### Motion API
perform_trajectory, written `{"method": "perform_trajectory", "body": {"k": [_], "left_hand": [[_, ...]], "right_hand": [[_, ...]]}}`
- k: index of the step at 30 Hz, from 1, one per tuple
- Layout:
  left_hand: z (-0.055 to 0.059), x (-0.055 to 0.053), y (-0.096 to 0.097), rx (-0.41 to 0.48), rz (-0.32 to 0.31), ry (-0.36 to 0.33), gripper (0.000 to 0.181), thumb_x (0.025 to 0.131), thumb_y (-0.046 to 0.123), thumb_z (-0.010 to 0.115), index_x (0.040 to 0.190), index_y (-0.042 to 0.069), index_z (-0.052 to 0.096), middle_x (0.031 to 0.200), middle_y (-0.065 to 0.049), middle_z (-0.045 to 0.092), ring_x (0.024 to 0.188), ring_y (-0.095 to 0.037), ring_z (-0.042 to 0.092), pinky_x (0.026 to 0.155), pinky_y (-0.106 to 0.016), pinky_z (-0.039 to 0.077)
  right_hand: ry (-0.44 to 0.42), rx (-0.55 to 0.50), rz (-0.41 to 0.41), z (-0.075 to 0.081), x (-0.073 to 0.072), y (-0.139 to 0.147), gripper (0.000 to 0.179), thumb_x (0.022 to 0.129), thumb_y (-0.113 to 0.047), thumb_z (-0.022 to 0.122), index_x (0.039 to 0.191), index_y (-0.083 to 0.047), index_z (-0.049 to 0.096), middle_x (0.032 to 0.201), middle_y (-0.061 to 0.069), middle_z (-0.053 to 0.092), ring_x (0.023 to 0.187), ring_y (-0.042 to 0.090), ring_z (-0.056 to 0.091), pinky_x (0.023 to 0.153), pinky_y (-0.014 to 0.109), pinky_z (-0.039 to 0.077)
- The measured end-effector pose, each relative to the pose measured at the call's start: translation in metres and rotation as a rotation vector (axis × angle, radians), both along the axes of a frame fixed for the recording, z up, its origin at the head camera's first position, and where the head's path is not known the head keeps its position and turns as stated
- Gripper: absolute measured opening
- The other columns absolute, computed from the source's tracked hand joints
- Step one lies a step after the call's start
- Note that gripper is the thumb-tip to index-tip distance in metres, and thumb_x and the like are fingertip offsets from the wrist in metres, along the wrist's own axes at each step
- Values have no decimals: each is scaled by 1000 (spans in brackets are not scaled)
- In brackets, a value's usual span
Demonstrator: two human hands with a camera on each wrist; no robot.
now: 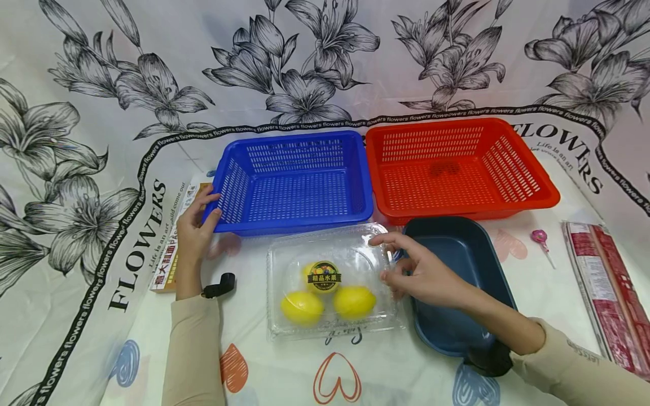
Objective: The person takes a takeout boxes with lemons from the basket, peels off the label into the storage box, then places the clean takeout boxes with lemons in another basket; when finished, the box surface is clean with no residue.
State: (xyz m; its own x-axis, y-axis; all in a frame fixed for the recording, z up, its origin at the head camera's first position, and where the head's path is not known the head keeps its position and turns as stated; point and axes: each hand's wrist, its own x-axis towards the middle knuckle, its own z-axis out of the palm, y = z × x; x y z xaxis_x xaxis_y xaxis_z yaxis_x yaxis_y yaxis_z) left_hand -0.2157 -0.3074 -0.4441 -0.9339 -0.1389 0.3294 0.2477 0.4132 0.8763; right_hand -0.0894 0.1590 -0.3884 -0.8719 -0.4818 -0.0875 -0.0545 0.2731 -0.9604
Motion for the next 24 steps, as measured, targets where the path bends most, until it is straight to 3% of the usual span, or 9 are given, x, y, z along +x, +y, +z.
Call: {"method": "perform_trajectory", "body": {"k": [8, 12, 19, 21, 24], "left_hand": [[-3, -1, -3, 18, -15, 8, 36, 98, 10, 62, 133, 3, 64, 158, 4, 49, 143, -18, 49, 100, -16, 44], [0, 1, 0, 20, -21, 9, 36, 98, 11, 62, 134, 4, 64, 158, 4, 49, 146, -17, 46, 105, -19, 43], [25, 15, 14, 15, -17, -13, 35, 97, 5, 61, 131, -4, 63, 158, -8, 48, 144, -23, 49, 108, -24, 45], [22, 12, 13, 10, -13, -1, 35, 97, 6, 61, 131, -3, 63, 158, -8, 49, 143, -23, 51, 108, -24, 46], [9, 4, 4, 6, -14, 27, 35, 97, 7, 63, 131, -1, 64, 157, -3, 50, 143, -22, 50, 107, -22, 46]], "right_hand": [[-36, 39, -52, -7, -4, -9, 53, 95, -12, 71, 143, -19, 49, 123, 22, 40, 62, 26, 67, 60, 43, 61], [-61, 75, -50, -8, -6, -10, 53, 96, -13, 69, 143, -20, 47, 125, 22, 39, 64, 25, 66, 63, 42, 62], [-93, 113, -37, -7, -11, -10, 54, 96, -12, 69, 144, -22, 47, 126, 24, 41, 70, 29, 68, 64, 43, 63], [-90, 127, -40, -5, -13, -10, 55, 95, -11, 69, 145, -21, 47, 124, 24, 43, 72, 28, 69, 64, 42, 63], [-74, 171, -50, -3, -14, -11, 56, 95, -11, 70, 146, -20, 48, 124, 25, 47, 75, 24, 70, 65, 41, 64]]}}
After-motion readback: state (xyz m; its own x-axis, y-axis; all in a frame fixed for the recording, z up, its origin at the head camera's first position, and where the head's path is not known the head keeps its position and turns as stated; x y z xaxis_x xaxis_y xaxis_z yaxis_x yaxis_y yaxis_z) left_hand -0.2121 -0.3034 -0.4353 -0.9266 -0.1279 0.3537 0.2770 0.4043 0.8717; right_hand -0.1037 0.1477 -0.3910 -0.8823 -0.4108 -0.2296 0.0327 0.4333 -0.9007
